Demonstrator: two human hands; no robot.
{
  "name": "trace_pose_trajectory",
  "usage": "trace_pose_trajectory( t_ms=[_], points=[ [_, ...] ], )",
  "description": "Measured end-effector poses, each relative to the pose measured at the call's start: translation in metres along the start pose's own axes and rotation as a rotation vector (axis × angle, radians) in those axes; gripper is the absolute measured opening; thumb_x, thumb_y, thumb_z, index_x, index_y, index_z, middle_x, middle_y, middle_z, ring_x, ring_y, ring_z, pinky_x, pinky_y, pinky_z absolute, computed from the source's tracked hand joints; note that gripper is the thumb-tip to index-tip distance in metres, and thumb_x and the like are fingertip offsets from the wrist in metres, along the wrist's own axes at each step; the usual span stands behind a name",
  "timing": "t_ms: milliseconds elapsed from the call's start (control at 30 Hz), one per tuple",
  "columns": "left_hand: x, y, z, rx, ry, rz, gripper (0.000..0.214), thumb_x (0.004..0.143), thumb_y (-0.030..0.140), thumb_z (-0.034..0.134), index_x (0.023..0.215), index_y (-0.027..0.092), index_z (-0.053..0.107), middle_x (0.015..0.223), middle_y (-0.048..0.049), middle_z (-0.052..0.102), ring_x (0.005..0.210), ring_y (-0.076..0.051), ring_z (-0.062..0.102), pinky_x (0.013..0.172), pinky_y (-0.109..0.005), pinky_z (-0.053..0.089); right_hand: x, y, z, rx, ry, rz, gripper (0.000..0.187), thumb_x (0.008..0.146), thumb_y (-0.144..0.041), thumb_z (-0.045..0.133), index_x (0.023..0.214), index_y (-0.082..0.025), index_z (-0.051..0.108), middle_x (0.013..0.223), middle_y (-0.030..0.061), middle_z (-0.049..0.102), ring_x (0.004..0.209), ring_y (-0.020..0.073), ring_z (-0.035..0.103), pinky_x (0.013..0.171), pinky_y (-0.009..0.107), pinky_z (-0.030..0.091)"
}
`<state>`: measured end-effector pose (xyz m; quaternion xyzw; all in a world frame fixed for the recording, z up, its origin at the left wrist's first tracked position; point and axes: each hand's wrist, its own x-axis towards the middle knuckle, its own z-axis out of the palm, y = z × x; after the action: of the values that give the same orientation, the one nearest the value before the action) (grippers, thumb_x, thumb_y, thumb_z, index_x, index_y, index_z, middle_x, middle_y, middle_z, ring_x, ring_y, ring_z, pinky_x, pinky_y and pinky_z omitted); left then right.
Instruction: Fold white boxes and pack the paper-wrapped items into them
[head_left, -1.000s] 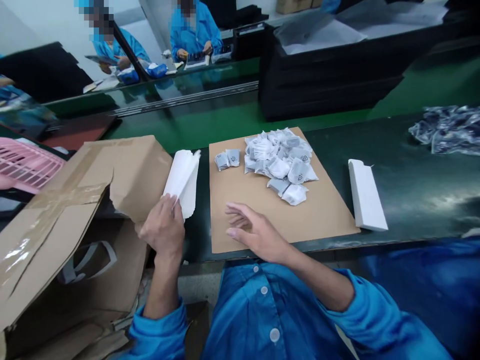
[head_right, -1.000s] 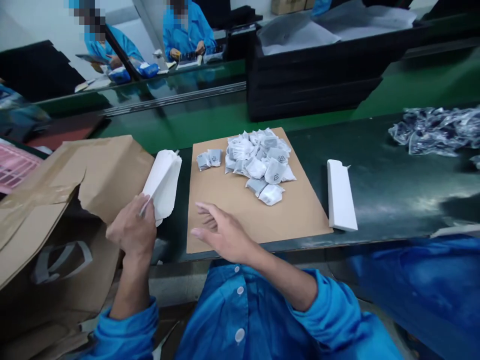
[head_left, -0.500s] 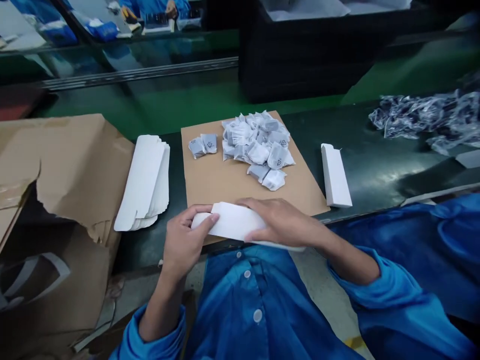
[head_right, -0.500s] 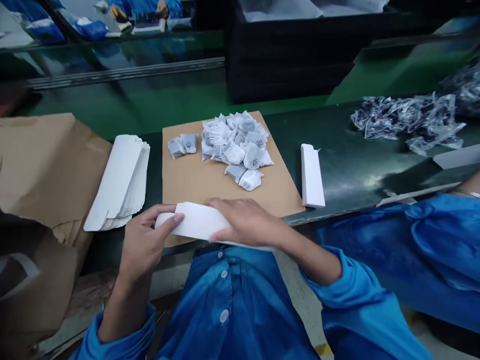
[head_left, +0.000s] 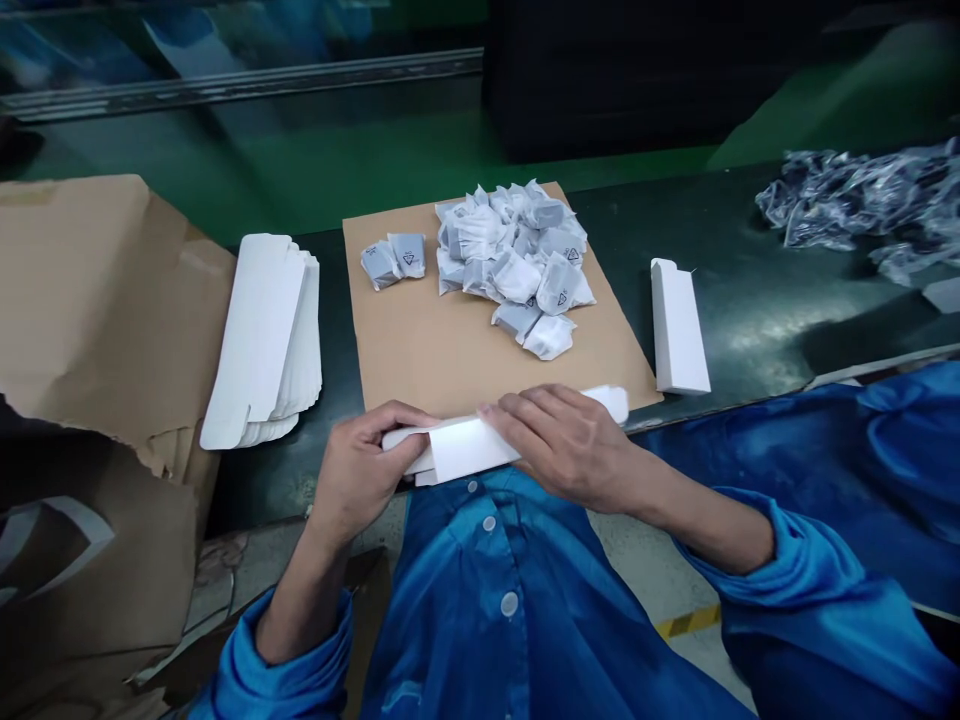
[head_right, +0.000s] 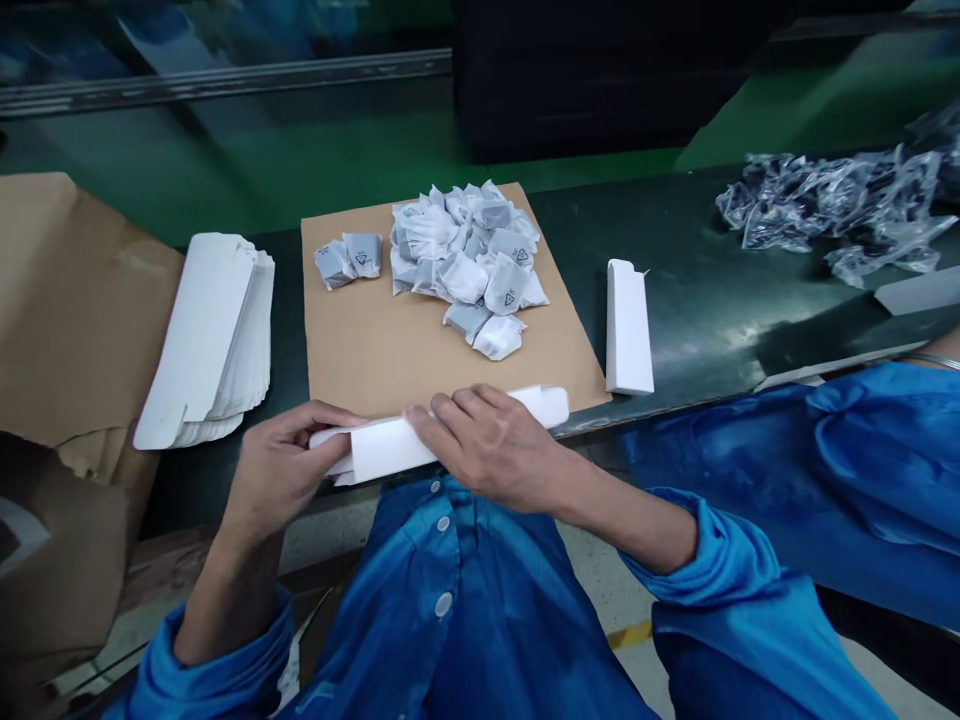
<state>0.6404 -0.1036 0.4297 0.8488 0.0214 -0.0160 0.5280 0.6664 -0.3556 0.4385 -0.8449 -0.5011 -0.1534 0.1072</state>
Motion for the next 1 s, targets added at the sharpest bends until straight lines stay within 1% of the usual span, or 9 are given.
trace_pose_trajectory(
  t_ms=[100, 233, 333, 400, 533, 633, 733, 900, 1000],
  points=[
    [-0.001, -0.001, 0.002, -0.008, 0.131, 0.045, 0.01, 0.074, 0.02, 0.068, 0.082, 0.019, 0.073, 0.077, -0.0009, 0.074, 0.065, -0.014, 0.068, 0.053, -0.021, 0.052, 0.002, 0.001, 0.001, -0.046, 0.024, 0.064, 0.034, 0.097, -0.017, 0.045, 0.128, -0.007, 0.056, 0.11, 0.0169, 0.071, 0.099, 0.0264, 0.066, 0.081, 0.039, 0.054],
    [-0.013, 0.005, 0.028, -0.24, 0.428, 0.294, 0.055, 0.09, 0.046, 0.06, 0.138, 0.022, 0.047, 0.125, -0.0127, 0.067, 0.102, -0.023, 0.071, 0.079, -0.036, 0.061, 0.012, 0.001, 0.014, -0.162, 0.241, 0.4, 0.045, 0.096, -0.034, 0.054, 0.133, -0.008, 0.051, 0.11, 0.0187, 0.071, 0.094, 0.0277, 0.068, 0.076, 0.038, 0.055],
    [-0.018, 0.011, 0.059, -0.244, 0.364, 0.347, 0.077, 0.092, 0.061, 0.05, 0.152, 0.022, 0.021, 0.141, -0.0202, 0.054, 0.121, -0.028, 0.062, 0.09, -0.04, 0.058, 0.019, -0.018, 0.027, -0.143, 0.33, 0.428, 0.048, 0.097, -0.029, 0.052, 0.139, -0.007, 0.045, 0.114, 0.0208, 0.069, 0.097, 0.0283, 0.067, 0.08, 0.038, 0.055],
    [-0.015, 0.011, 0.07, -0.201, 0.398, 0.238, 0.08, 0.09, 0.056, 0.056, 0.151, 0.022, 0.017, 0.134, -0.0185, 0.058, 0.114, -0.025, 0.065, 0.087, -0.037, 0.058, 0.02, -0.032, 0.028, 0.039, 0.242, 0.312, 0.052, 0.098, -0.031, 0.05, 0.142, -0.005, 0.041, 0.123, 0.0226, 0.065, 0.109, 0.0293, 0.064, 0.087, 0.04, 0.055],
    [-0.004, 0.006, 0.062, -0.051, 0.417, 0.165, 0.062, 0.08, 0.047, 0.071, 0.132, 0.021, 0.048, 0.127, -0.0112, 0.061, 0.106, -0.024, 0.066, 0.086, -0.036, 0.056, 0.023, -0.032, 0.011, 0.566, 0.104, 0.323, 0.066, 0.093, -0.05, 0.059, 0.145, -0.013, 0.042, 0.128, 0.0155, 0.061, 0.117, 0.0235, 0.059, 0.093, 0.037, 0.054],
    [-0.001, 0.005, 0.051, 0.003, 0.336, 0.269, 0.057, 0.078, 0.045, 0.073, 0.126, 0.02, 0.054, 0.124, -0.0094, 0.061, 0.109, -0.024, 0.063, 0.088, -0.034, 0.053, 0.032, -0.012, 0.002, 0.759, 0.173, 0.383, 0.048, 0.094, -0.042, 0.06, 0.136, -0.019, 0.055, 0.109, 0.0083, 0.064, 0.094, 0.0169, 0.062, 0.081, 0.031, 0.054],
    [-0.004, 0.004, 0.047, 0.011, 0.256, 0.298, 0.047, 0.08, 0.04, 0.071, 0.12, 0.02, 0.056, 0.115, -0.0072, 0.064, 0.104, -0.022, 0.063, 0.085, -0.032, 0.052, 0.039, 0.006, 0.002, 0.907, 0.08, 0.294, 0.031, 0.093, -0.035, 0.063, 0.12, -0.019, 0.067, 0.1, 0.0056, 0.066, 0.089, 0.0151, 0.062, 0.08, 0.029, 0.051],
    [-0.006, 0.007, 0.043, 0.061, 0.16, 0.223, 0.033, 0.077, 0.033, 0.07, 0.105, 0.022, 0.057, 0.093, -0.0009, 0.063, 0.076, -0.015, 0.061, 0.064, -0.026, 0.047, 0.045, 0.02, 0.01, 1.285, 0.382, 0.724, 0.029, 0.095, -0.042, 0.058, 0.096, -0.015, 0.068, 0.081, 0.001, 0.066, 0.067, 0.0098, 0.062, 0.062, 0.023, 0.05],
    [-0.005, 0.011, 0.041, 0.113, 0.097, 0.195, 0.031, 0.077, 0.034, 0.069, 0.101, 0.022, 0.055, 0.09, -0.0003, 0.061, 0.071, -0.015, 0.058, 0.059, -0.026, 0.045, 0.053, 0.023, 0.015, 1.562, 0.264, 0.819, 0.039, 0.091, -0.051, 0.06, 0.077, -0.015, 0.062, 0.067, -0.0014, 0.06, 0.058, 0.0095, 0.058, 0.052, 0.021, 0.046]
  ],
)
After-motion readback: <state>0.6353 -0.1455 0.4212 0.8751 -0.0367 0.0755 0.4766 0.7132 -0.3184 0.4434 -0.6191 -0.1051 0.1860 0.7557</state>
